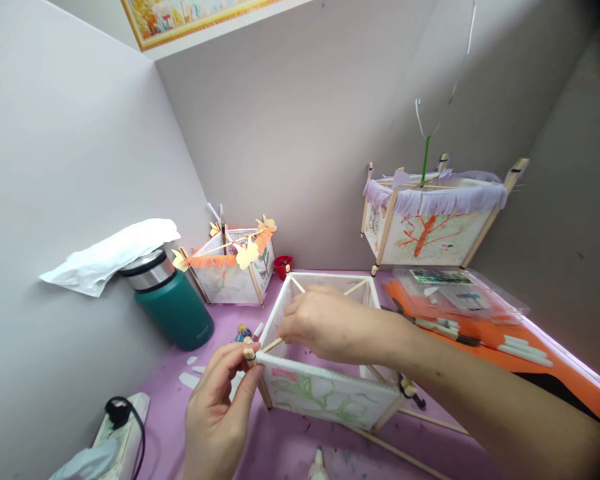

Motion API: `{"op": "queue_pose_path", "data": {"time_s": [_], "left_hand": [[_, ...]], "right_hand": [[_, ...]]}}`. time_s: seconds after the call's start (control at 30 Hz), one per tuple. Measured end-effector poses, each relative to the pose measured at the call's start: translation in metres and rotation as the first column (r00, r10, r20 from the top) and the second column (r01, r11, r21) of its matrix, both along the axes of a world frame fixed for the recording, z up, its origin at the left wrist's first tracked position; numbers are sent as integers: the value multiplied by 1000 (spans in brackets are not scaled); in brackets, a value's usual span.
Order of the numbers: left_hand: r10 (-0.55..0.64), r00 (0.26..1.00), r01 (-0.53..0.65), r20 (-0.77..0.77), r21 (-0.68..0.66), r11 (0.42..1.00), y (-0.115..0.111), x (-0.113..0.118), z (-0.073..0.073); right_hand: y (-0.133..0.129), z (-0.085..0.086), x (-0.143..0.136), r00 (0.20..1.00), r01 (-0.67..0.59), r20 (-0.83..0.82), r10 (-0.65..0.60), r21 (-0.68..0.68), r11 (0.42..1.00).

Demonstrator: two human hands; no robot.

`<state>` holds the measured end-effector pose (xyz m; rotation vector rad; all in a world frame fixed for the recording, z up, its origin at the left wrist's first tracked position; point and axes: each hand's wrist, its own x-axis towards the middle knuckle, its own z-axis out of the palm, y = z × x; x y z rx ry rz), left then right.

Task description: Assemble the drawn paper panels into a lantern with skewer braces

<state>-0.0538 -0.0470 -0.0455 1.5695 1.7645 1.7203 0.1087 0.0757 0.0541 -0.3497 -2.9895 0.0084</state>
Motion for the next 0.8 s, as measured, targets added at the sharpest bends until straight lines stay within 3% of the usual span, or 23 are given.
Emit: {"op": "queue_pose_path", "data": {"time_s": [0.1, 0.3, 0.53, 0.8], "left_hand": [[-2, 1000, 2, 3, -5, 1000, 0, 0, 0], [-23, 999, 23, 34, -25, 999, 1, 0, 1], [-40, 998, 41, 40, -30, 999, 2, -2, 3], [-37, 998, 38, 49, -25, 999, 4, -1, 5]], "right_hand": [[-3, 6, -2, 998, 24, 54, -26, 44, 999], [-3, 8, -5, 998, 58, 11, -59, 48, 997], [5, 2, -3, 994, -54, -94, 58, 42, 998], [11, 2, -1, 983, -139, -135, 126, -94, 986]]}}
